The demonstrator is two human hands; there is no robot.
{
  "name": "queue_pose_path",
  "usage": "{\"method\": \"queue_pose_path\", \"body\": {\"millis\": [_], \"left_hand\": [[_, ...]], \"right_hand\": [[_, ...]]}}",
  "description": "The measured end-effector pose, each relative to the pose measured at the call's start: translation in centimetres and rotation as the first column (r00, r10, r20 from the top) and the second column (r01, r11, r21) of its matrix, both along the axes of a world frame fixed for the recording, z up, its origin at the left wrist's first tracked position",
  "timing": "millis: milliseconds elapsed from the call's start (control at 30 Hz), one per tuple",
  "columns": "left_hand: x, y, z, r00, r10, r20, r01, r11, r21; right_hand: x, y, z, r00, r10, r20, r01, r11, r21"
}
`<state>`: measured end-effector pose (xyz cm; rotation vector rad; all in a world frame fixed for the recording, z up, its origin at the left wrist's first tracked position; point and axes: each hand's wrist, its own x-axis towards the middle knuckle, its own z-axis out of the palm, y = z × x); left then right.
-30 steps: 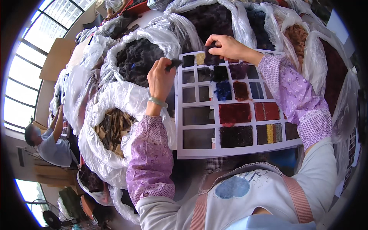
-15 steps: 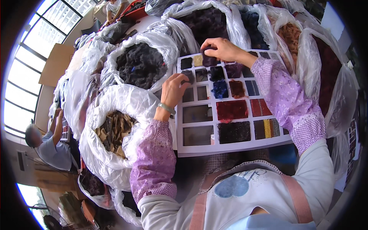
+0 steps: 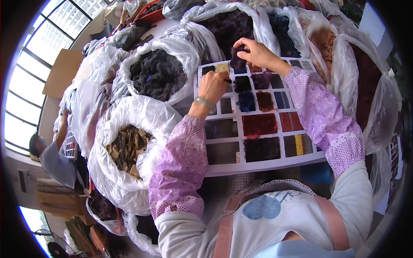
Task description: Organizing small colored fiber samples into a sample book.
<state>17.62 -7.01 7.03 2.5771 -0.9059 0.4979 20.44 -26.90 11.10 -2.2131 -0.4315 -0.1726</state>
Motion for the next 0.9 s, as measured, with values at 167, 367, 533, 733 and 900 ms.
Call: {"method": "queue_pose_path", "body": {"millis": [167, 367, 533, 733, 900], "left_hand": [[-7.5, 6.0, 6.4, 0.724, -0.116, -0.680, 0.241, 0.966, 0.092], [-6.6, 7.0, 4.7, 0.954, 0.124, -0.274, -0.152, 0.985, -0.084], [-1.5, 5.9, -1.1, 0.991, 0.060, -0.120, -0.074, 0.990, -0.117], [-0.3, 4.0, -2.9, 0.998, 0.053, -0.030, -0.054, 0.998, -0.039], [-1.3, 5.5, -1.3, 0.978, 0.167, -0.122, -0.147, 0.977, 0.157]], "right_hand": [[0.5, 0.4, -2.6, 0.999, 0.036, 0.002, -0.036, 0.994, -0.099], [0.0, 3.4, -4.1, 0.951, 0.081, -0.299, -0.108, 0.991, -0.074], [-0.5, 5.1, -6.3, 0.932, 0.136, 0.336, -0.073, 0.978, -0.195], [-1.9, 3.3, -6.4, 0.970, 0.163, 0.182, -0.087, 0.927, -0.364], [-1.7, 6.3, -6.1, 0.903, 0.248, 0.350, -0.023, 0.842, -0.539]]}}
